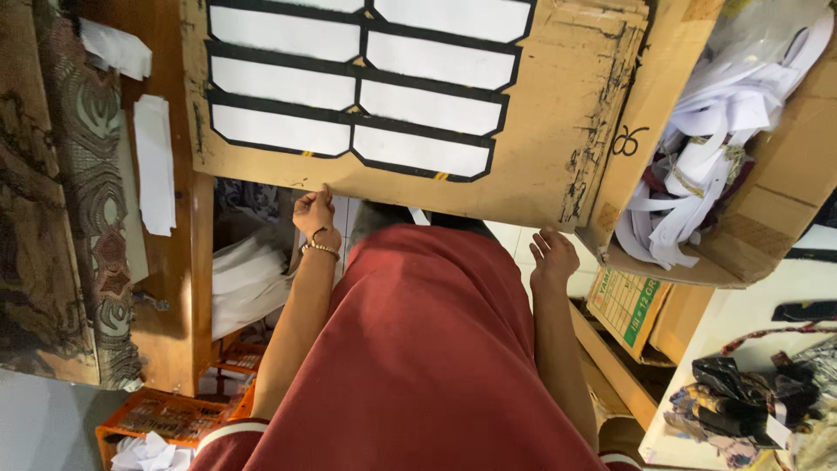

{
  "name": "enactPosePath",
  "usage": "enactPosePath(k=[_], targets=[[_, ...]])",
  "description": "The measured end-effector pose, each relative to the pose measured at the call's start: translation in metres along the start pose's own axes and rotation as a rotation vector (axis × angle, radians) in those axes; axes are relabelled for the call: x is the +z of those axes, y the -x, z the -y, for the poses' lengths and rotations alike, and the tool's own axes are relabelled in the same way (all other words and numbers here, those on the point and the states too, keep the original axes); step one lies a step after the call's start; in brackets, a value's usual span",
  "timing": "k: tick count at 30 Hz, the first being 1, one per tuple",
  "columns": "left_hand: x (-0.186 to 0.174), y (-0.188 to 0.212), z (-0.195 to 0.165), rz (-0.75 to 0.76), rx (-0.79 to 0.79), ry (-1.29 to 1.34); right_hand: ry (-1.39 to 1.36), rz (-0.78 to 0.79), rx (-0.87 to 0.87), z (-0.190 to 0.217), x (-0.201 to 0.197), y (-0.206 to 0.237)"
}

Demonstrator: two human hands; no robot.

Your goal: The person places white paper pieces onto black foam pads arranged on a wooden board. They repeatedly pick up paper, position it on the foam, and smooth it down. The person also gathers and stacks loose paper pieces on the table.

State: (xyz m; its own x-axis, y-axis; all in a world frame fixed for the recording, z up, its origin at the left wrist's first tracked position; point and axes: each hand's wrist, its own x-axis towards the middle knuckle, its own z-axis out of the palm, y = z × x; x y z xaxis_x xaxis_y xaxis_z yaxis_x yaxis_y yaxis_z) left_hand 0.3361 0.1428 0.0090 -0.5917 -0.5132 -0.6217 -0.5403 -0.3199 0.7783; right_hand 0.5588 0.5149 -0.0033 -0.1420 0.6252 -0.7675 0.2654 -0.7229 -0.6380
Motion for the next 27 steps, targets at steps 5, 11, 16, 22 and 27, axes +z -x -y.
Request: enactPosePath(k=[5, 11, 16, 22, 27], targets=[[0.004, 0.005, -0.011, -0.08, 0.025, -0.112, -0.179, -0.007, 0.132, 0.005, 0.002, 0.003], [0.005, 0.009, -0.014, -0.131, 0.019, -0.227, -0.177, 0.008, 0.075, 0.012, 0.007, 0.016], [0.0, 0.007, -0.014, -0.061, -0.02, -0.142, -0.118, 0.011, -0.163, 0.028, 0.019, 0.008], [-0.013, -0.007, -0.018, -0.051, -0.048, -0.097, 0.222, 0.251, -0.409, 0.083, 0.006, -0.017], [-0.03, -0.032, -0.042, -0.035, -0.101, 0.004, 0.647, 0.461, -0.235, 0.13, 0.04, -0.032]])
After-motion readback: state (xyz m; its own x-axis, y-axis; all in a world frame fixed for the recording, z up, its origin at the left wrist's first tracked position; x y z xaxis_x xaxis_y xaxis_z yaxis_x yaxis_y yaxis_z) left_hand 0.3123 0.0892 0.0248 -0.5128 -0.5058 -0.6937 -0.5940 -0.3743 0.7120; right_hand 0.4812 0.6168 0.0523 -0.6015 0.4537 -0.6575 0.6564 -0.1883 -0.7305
